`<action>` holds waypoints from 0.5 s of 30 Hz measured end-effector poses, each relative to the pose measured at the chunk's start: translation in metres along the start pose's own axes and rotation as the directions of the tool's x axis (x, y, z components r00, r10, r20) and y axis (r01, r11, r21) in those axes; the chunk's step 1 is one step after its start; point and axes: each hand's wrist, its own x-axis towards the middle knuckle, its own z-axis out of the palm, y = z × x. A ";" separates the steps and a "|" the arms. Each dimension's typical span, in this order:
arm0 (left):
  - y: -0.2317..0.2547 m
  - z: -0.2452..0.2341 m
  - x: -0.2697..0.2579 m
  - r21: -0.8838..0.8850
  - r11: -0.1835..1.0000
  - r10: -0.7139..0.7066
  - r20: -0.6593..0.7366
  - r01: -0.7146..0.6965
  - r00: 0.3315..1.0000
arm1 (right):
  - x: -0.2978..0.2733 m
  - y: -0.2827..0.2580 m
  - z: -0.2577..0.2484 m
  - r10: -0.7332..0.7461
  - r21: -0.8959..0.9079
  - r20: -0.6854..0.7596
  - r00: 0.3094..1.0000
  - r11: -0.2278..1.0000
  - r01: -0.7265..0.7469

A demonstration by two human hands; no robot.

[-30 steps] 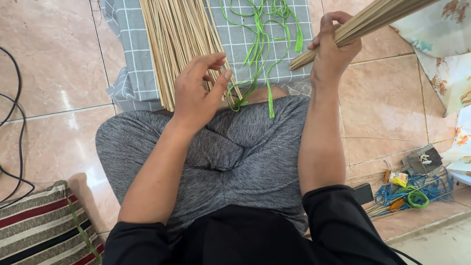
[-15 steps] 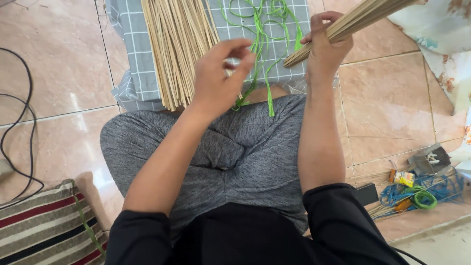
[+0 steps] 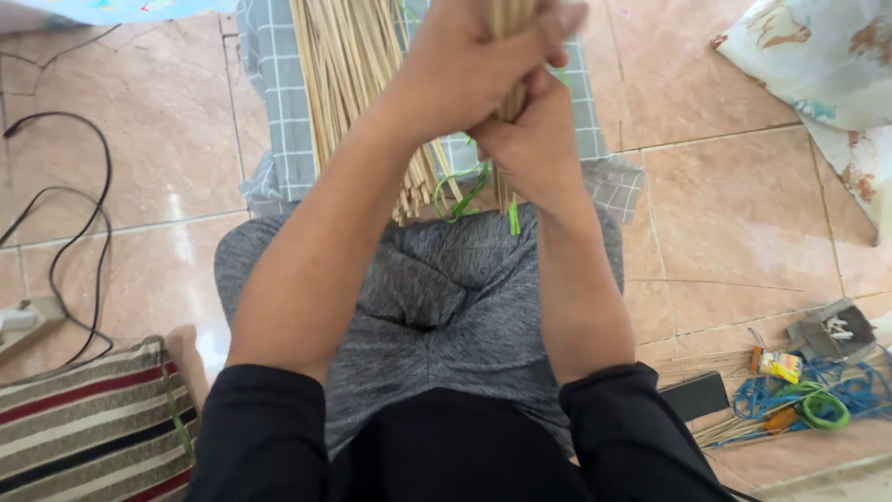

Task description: Gathering thin bamboo sticks into bundles and tying them securely with green plastic string.

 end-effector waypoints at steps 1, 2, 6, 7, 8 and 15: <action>-0.004 -0.007 -0.004 0.010 1.000 -0.009 -0.007 0.009 1.000 | -0.001 0.001 0.001 0.004 0.010 0.010 1.000 1.000 -0.004; -0.008 -0.015 -0.008 -0.099 0.990 -0.109 -0.075 0.101 0.991 | -0.002 0.002 0.002 -0.052 0.049 0.135 0.990 0.998 0.046; -0.025 -0.055 -0.015 -0.444 0.889 -0.178 -0.118 0.108 0.977 | -0.010 0.015 0.006 -0.150 0.203 0.269 0.951 0.974 0.097; -0.028 -0.062 -0.017 -0.441 0.891 -0.177 -0.121 0.107 0.977 | -0.014 0.017 0.008 -0.153 0.206 0.272 0.950 0.974 0.098; -0.032 -0.069 -0.018 -0.540 0.838 -0.194 -0.170 0.073 0.966 | -0.019 0.020 0.011 -0.155 0.173 0.193 0.969 0.977 0.122; -0.018 -0.092 -0.031 -0.635 0.768 -0.181 -0.346 -0.088 0.921 | -0.036 -0.003 0.030 -0.426 -0.262 0.044 0.904 0.868 0.422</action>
